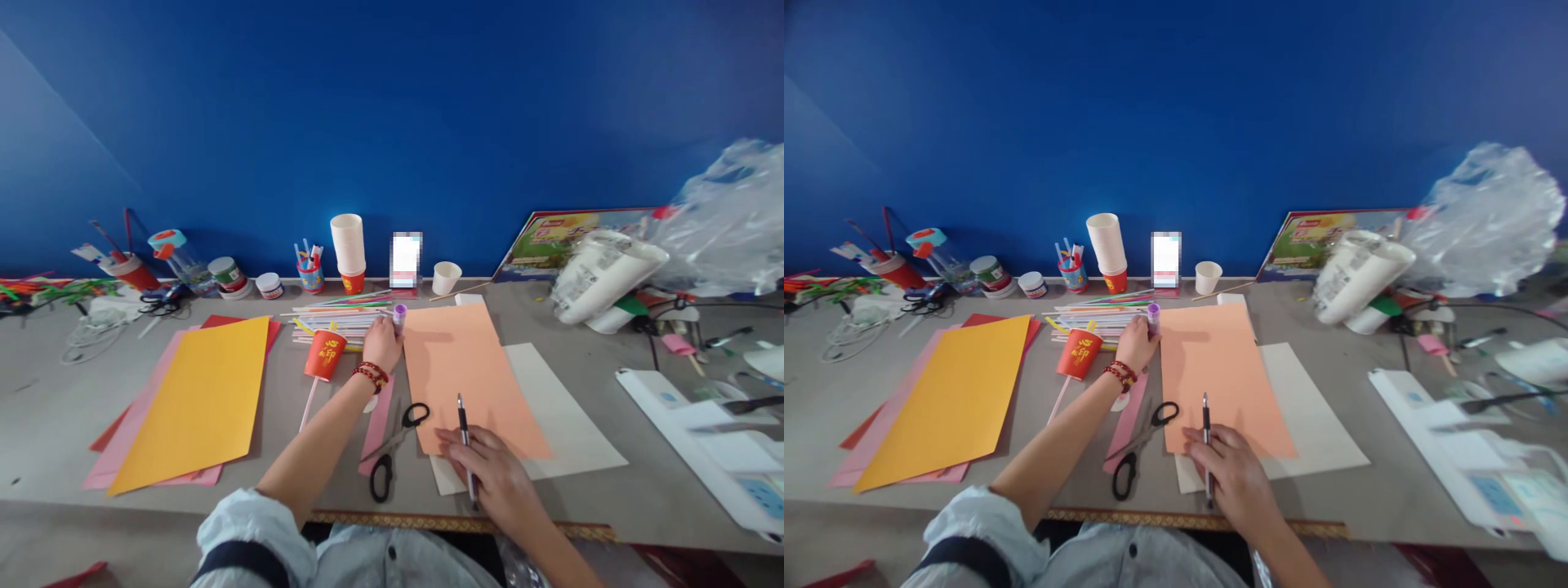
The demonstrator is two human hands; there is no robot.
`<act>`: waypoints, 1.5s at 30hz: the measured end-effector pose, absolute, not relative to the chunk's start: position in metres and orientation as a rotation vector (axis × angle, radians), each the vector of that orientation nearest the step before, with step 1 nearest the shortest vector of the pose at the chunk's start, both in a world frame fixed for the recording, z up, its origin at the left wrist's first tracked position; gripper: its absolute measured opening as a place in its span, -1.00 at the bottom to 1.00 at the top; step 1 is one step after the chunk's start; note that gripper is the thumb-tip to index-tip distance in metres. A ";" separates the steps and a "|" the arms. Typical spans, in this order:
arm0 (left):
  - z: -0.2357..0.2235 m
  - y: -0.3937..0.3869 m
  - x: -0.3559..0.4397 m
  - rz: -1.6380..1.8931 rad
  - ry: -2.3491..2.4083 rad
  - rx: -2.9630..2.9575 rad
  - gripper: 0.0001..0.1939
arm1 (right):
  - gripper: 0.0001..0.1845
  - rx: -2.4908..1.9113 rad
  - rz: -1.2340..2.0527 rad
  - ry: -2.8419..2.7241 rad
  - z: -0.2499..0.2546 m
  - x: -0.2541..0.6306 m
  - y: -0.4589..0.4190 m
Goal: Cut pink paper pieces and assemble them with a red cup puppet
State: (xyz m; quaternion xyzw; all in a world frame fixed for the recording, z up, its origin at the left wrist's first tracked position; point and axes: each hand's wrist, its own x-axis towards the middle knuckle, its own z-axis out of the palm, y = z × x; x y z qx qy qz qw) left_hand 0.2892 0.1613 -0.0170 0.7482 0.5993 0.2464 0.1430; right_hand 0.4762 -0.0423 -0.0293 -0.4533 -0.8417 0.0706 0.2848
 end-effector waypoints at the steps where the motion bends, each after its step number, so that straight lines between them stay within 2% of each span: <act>1: -0.018 0.162 0.287 0.715 1.737 2.152 -0.86 | -0.76 -1.201 0.194 -2.258 -0.028 0.474 -0.041; 4: -0.019 0.162 0.286 0.750 1.738 2.134 -0.79 | -0.76 -1.181 0.191 -2.272 -0.026 0.470 -0.039; 8: -0.016 0.152 0.289 0.848 1.701 2.128 -0.46 | -0.76 -1.213 0.181 -2.255 -0.025 0.468 -0.040; 11: -0.008 0.129 0.290 0.920 1.645 2.160 -0.36 | -0.75 -1.216 0.197 -2.241 -0.025 0.469 -0.041; 15: 0.005 0.074 0.280 1.003 1.375 2.303 -0.44 | -0.75 -1.182 0.225 -2.223 -0.024 0.469 -0.041; 19: 0.012 0.027 0.263 0.569 0.965 2.543 -0.67 | -0.74 -1.188 0.249 -2.231 -0.018 0.463 -0.042; 22: 0.010 0.014 0.251 0.306 0.860 2.617 -0.55 | -0.75 -1.148 0.261 -2.274 -0.011 0.471 -0.041; 26: 0.002 0.012 0.245 0.184 0.806 2.738 -0.39 | -0.73 -1.260 0.145 -2.112 -0.003 0.518 -0.016; 29: -0.001 0.011 0.247 0.181 0.821 2.765 -0.38 | -0.72 -1.646 -0.139 -1.909 0.000 0.562 0.028; 32: -0.001 0.009 0.248 0.178 0.843 2.752 -0.39 | -0.73 -2.043 -0.261 -1.956 -0.001 0.587 0.079; 36: 0.002 0.008 0.248 0.166 0.834 2.742 -0.39 | -0.72 -2.091 -0.230 -2.175 -0.004 0.596 0.123; 45: -0.001 0.010 0.247 0.169 0.821 2.716 -0.39 | -0.65 -2.257 -0.375 -2.012 -0.011 0.620 0.160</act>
